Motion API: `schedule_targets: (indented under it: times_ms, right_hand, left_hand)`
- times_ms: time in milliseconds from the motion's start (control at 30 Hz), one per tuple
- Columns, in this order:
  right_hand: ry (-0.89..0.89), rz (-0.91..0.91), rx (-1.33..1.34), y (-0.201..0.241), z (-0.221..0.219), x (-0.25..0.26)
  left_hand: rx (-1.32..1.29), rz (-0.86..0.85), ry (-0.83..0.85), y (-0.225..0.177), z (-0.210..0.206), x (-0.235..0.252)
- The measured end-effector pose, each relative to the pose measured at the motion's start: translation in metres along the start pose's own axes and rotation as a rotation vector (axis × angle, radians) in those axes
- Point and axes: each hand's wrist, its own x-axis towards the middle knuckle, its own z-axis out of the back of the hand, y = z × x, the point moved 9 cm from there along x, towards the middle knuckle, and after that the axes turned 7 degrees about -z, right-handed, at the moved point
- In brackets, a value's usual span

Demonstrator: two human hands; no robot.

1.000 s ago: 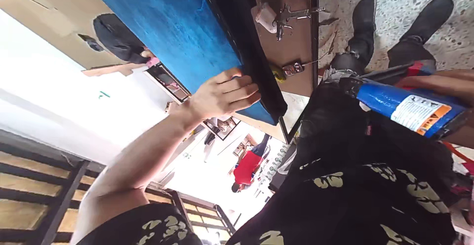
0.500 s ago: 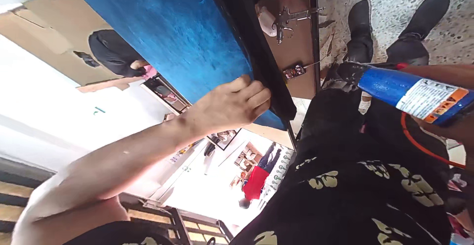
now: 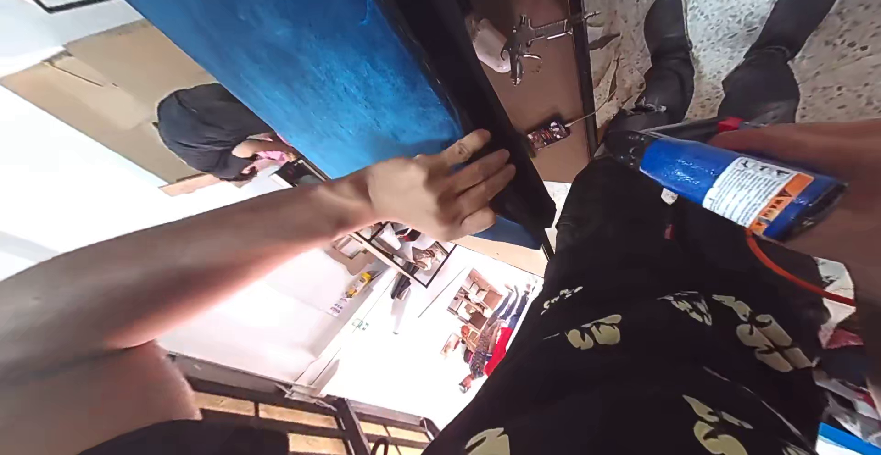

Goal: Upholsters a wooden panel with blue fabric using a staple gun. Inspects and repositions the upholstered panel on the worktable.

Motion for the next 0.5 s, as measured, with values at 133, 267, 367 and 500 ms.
schedule_targets:
  times_ms: [133,267,367,500]
  right_hand:
    - [-0.027,-0.011,0.001,0.002,-0.001,0.003]
    - [-0.051,-0.034,-0.027,0.004,-0.009,0.005]
    - [-0.046,-0.003,-0.031,0.013,-0.015,0.009]
    - [-0.042,-0.504,0.025,0.040,0.006,0.027]
  left_hand:
    - [0.196,-0.115,0.007,0.015,0.054,0.050]
    - [0.130,-0.011,0.038,0.031,0.060,0.061]
    - [0.074,0.035,-0.085,0.052,0.078,0.071]
    - [0.000,0.155,-0.178,0.085,0.098,0.087]
